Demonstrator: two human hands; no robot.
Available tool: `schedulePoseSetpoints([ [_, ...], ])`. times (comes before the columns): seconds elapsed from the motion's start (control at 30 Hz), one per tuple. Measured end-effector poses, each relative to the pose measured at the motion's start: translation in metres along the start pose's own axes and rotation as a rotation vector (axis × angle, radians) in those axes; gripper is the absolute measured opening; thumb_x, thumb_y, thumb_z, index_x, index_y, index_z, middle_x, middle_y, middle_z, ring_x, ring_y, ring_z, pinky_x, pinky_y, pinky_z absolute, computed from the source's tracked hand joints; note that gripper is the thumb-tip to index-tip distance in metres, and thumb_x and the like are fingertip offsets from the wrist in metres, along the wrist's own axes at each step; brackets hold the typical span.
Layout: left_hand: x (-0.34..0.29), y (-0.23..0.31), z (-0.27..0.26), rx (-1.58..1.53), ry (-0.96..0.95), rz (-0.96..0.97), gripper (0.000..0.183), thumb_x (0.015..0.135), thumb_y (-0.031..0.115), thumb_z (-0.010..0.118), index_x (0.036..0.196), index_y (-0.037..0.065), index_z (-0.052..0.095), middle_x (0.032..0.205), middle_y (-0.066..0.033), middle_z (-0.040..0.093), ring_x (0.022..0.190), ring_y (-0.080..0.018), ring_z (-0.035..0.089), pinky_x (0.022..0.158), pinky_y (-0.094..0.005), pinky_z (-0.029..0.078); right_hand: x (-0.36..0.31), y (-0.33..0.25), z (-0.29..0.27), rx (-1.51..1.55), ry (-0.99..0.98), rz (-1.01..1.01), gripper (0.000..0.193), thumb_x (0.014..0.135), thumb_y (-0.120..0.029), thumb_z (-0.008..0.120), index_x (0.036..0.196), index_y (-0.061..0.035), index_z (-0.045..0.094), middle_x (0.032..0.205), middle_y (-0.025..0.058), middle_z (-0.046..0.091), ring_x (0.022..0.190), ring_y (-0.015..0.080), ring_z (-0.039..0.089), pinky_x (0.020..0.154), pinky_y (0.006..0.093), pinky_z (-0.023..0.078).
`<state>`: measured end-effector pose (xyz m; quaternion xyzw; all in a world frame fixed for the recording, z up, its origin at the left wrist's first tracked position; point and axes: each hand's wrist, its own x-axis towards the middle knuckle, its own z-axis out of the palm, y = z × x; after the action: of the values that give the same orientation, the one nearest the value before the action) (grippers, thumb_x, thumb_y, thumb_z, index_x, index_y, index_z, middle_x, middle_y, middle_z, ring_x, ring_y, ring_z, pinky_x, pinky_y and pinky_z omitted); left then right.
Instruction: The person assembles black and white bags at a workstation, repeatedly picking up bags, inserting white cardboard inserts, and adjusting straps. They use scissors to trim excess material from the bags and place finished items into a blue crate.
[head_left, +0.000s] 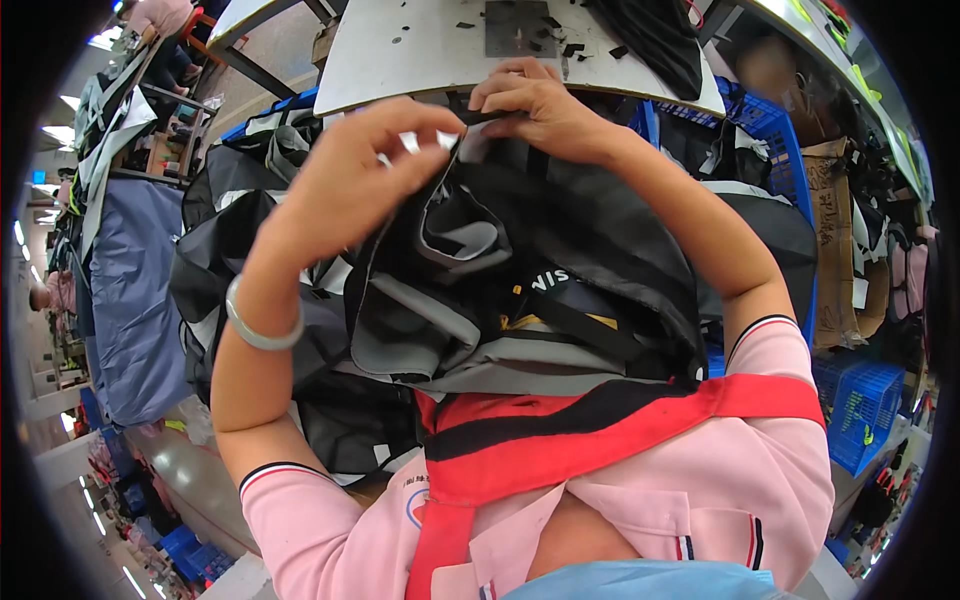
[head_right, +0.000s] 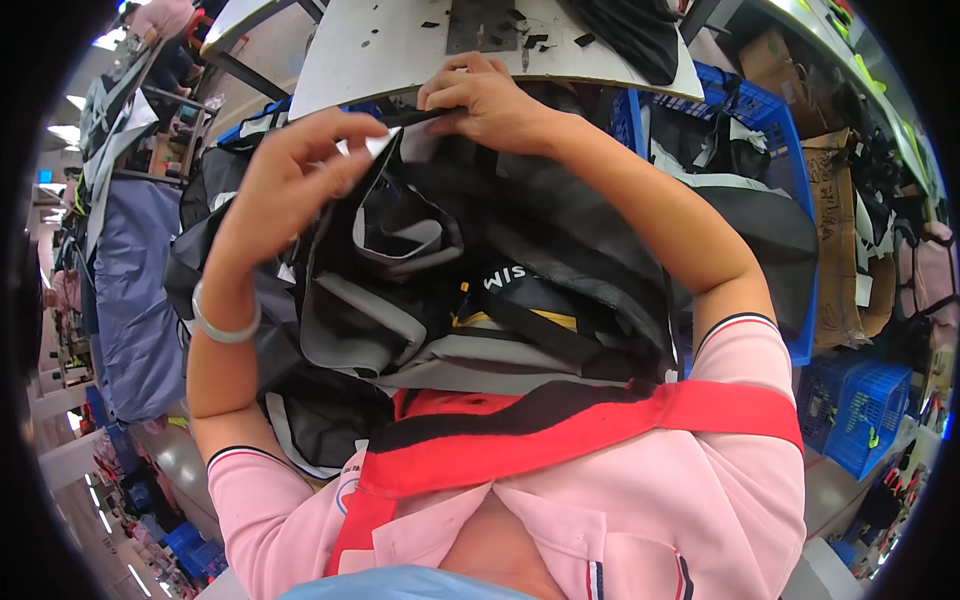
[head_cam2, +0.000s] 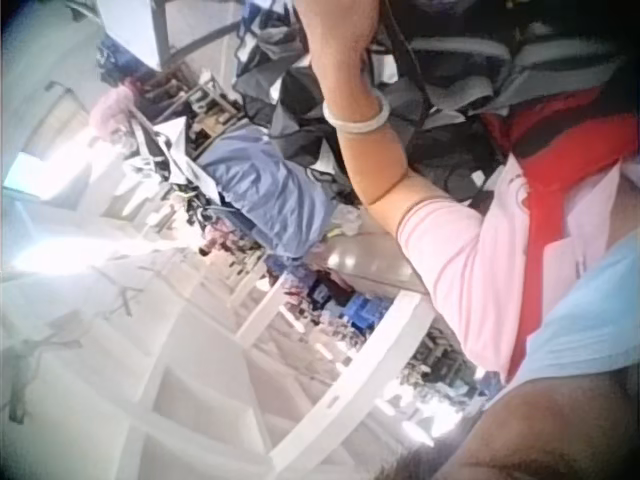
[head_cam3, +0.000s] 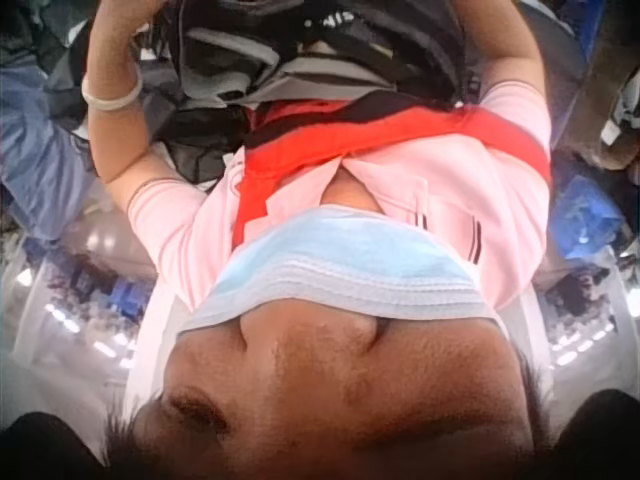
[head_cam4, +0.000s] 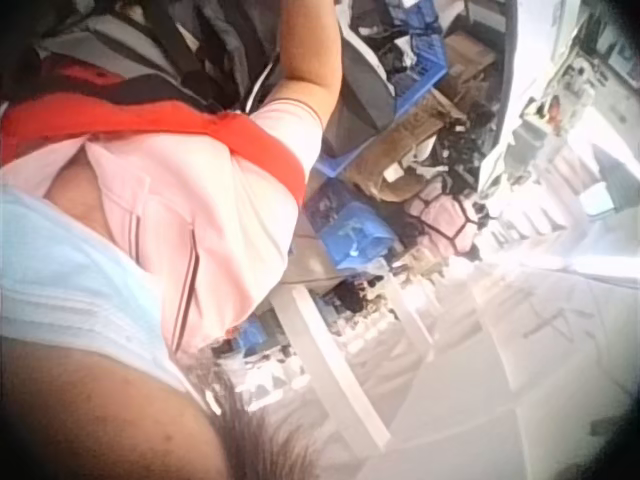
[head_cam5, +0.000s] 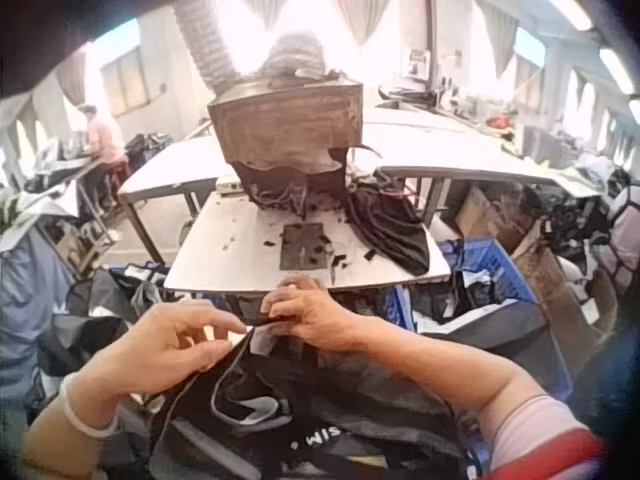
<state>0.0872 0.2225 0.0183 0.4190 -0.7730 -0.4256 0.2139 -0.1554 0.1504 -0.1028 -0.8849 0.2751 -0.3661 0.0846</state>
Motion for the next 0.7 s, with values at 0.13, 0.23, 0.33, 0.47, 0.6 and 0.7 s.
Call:
schedulePoseSetpoints([
  [0.13,0.033,-0.026,-0.029,0.172,0.048,0.116,0.026,0.095,0.02,0.061,0.11,-0.001,0.066,0.081,0.0011,0.061,0.074,-0.0037,0.049,0.065,-0.0213,0.04,0.012,-0.026,-0.039,0.566,-0.402,0.58,0.027,0.09,-0.029,0.067,0.094,-0.0023,0.064,0.075,-0.0029,0.055,0.068,0.0084,0.048,0.063,0.0282,0.041],
  [0.23,0.057,-0.017,-0.009,0.036,-0.208,-0.094,0.032,0.093,0.027,0.065,0.105,-0.002,0.068,0.08,0.0005,0.063,0.077,-0.007,0.052,0.069,-0.0243,0.044,0.02,-0.035,-0.078,0.446,-0.359,0.456,0.031,0.093,-0.032,0.064,0.088,-0.0008,0.064,0.069,-0.0038,0.051,0.067,0.0036,0.044,0.058,0.0241,0.036],
  [0.33,0.066,-0.012,-0.001,-0.126,-0.211,-0.025,0.025,0.092,0.021,0.066,0.102,-0.002,0.068,0.088,0.0031,0.065,0.081,-0.0044,0.054,0.075,-0.0211,0.044,0.026,-0.042,-0.109,0.415,-0.32,0.476,0.03,0.091,-0.029,0.066,0.087,0.0005,0.065,0.067,-0.0038,0.05,0.069,0.0027,0.045,0.059,0.0242,0.037],
  [0.47,0.087,0.008,0.003,0.128,0.053,0.168,0.026,0.088,0.019,0.068,0.101,-0.004,0.07,0.084,-0.0008,0.067,0.079,-0.0068,0.057,0.074,-0.0227,0.046,0.026,-0.025,-0.122,0.387,-0.173,0.481,0.026,0.09,-0.024,0.069,0.094,0.0018,0.068,0.073,-0.004,0.057,0.072,0.0033,0.049,0.066,0.0219,0.041],
  [0.6,0.126,0.008,0.003,0.19,0.207,0.218,0.029,0.084,0.019,0.068,0.101,-0.005,0.07,0.083,-0.0084,0.07,0.077,-0.0114,0.06,0.074,-0.0262,0.048,0.028,0.001,-0.125,0.346,-0.055,0.529,0.029,0.09,-0.026,0.068,0.096,0.0022,0.069,0.076,-0.0022,0.061,0.073,0.0039,0.051,0.068,0.022,0.042],
  [0.7,0.152,-0.009,0.004,0.152,0.246,0.214,0.029,0.083,0.02,0.068,0.099,-0.005,0.07,0.079,-0.0108,0.07,0.072,-0.0144,0.06,0.072,-0.0287,0.048,0.03,0.029,-0.112,0.311,-0.002,0.548,0.03,0.088,-0.029,0.068,0.098,-0.0003,0.071,0.079,0.0041,0.066,0.075,0.0098,0.058,0.072,0.0257,0.046],
])
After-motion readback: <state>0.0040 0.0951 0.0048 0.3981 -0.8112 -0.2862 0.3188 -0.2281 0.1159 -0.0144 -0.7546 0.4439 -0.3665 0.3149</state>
